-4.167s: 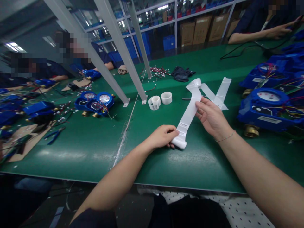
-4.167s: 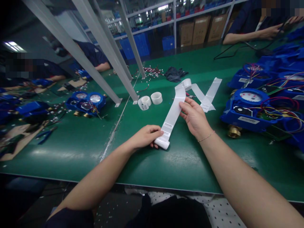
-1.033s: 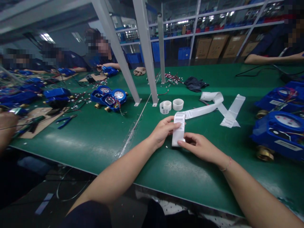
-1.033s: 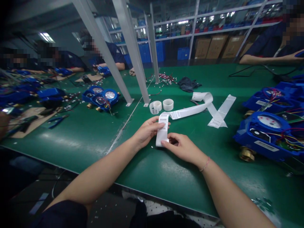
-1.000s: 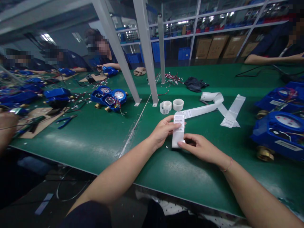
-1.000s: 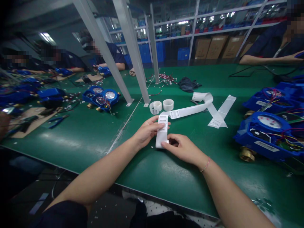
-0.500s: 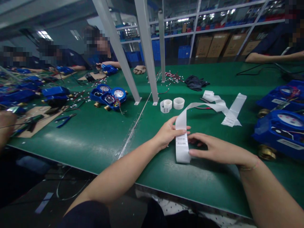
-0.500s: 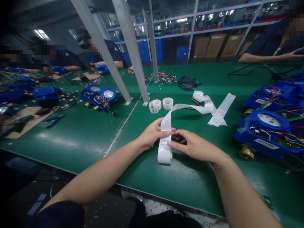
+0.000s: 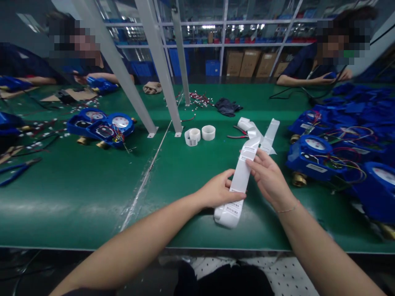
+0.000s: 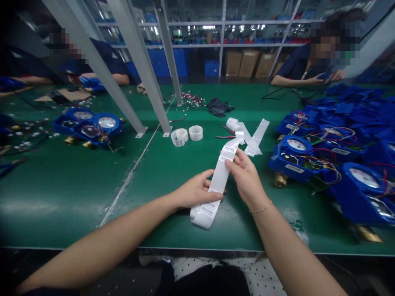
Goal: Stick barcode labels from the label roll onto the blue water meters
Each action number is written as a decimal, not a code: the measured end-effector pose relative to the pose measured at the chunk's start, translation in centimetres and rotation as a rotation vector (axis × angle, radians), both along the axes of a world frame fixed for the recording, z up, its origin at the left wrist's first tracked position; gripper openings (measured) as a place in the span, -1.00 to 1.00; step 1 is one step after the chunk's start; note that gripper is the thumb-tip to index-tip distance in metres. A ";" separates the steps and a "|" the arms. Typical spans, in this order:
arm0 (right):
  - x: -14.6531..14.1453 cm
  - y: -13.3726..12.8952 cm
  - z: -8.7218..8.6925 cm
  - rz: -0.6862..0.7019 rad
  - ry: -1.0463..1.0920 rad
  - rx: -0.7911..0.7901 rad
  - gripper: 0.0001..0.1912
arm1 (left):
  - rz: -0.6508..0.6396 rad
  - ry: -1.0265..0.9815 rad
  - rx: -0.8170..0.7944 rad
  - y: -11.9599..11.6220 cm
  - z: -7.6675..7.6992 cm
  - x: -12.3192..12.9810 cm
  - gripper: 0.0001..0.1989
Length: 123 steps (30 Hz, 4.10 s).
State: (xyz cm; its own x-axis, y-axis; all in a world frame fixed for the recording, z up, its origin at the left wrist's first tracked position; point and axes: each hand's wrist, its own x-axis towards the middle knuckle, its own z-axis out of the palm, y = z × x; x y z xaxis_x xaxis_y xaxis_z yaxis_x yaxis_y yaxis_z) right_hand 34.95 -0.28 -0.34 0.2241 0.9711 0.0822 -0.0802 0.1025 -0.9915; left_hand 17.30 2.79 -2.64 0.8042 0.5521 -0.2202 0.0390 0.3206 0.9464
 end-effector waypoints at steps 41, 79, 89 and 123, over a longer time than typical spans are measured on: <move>-0.4 -2.2 -1.9 -0.153 -0.307 0.092 -0.59 | 0.432 -0.129 0.059 3.6 1.4 2.4 -0.70; -0.5 -3.2 -1.1 -0.454 -1.515 0.575 -0.76 | 0.457 0.006 0.008 3.4 2.5 2.3 -0.87; -1.2 -2.9 -1.2 -0.380 -1.092 0.447 -0.86 | 0.458 -0.034 0.007 3.3 2.4 2.2 -0.87; -3.4 -6.6 -0.9 -0.023 0.208 -0.430 -0.75 | 0.528 0.048 0.412 4.2 1.0 1.9 -0.87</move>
